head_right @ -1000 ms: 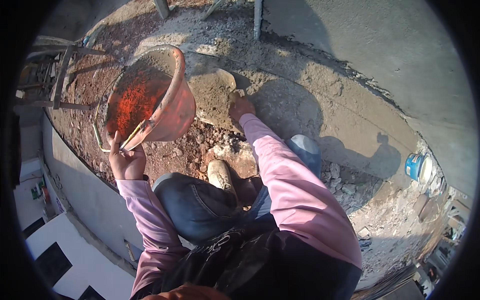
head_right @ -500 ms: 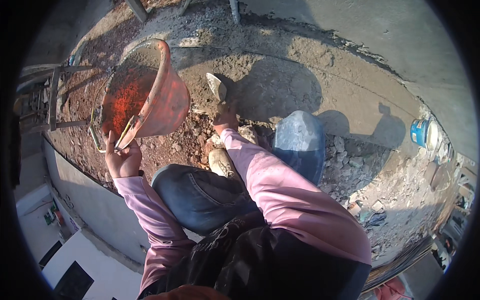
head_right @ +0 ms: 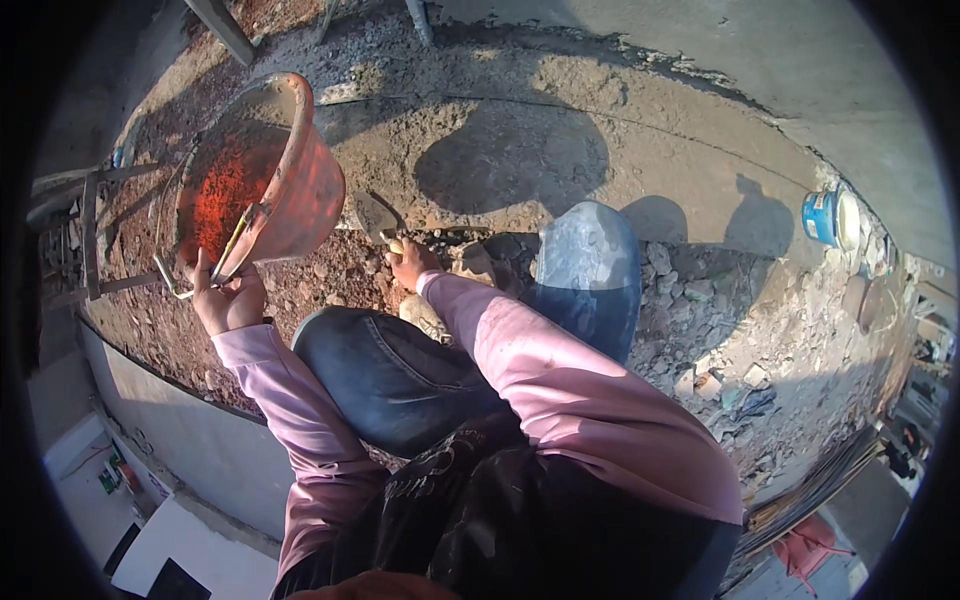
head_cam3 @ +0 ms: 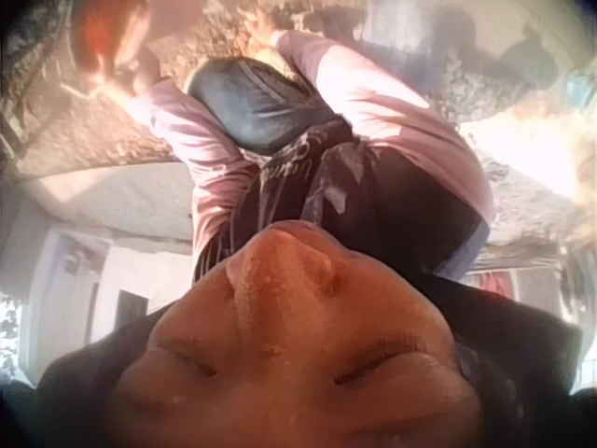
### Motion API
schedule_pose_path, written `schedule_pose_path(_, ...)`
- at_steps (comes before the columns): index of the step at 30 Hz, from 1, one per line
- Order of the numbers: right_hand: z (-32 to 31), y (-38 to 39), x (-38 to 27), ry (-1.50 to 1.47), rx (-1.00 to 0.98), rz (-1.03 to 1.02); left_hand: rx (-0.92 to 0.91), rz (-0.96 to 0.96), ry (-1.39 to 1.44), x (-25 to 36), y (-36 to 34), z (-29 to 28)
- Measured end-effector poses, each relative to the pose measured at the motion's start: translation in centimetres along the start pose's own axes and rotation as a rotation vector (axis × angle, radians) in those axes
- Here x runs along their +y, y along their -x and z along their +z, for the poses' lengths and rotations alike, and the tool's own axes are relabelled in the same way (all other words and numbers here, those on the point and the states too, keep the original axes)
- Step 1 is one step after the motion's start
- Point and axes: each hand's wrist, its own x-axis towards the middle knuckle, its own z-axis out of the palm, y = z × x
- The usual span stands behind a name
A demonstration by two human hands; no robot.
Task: The person applies mortar along the base of a wall using a trowel. The person then pours water from a container into a bucket of mortar and mixes it using the trowel.
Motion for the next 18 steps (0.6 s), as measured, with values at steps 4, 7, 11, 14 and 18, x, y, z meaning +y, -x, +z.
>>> schedule_pose_path(4, -2.1, -0.8, 2.2, -0.29, 0.021, -0.021, 0.059, 0.036, -0.041, -2.8, -0.7, 3.6)
schedule_pose_path(7, -7.9, 0.9, 6.6, -0.392, 0.132, 0.459, 0.013, -0.037, -0.025, -6.0, -1.0, 4.3)
schedule_pose_path(11, -13.7, 2.8, 9.5, -1.131, 0.353, 0.665, -0.067, -0.174, 0.074, -8.2, -1.1, 5.3)
schedule_pose_path(14, -13.7, 3.7, 7.5, -1.258, 0.435, 0.633, -0.115, -0.112, 0.022, -9.2, -0.1, 6.0)
schedule_pose_path(18, -10.4, 5.6, 3.5, -0.019, 0.049, 0.229, -0.214, -0.16, -0.013, -9.2, 0.9, 6.2)
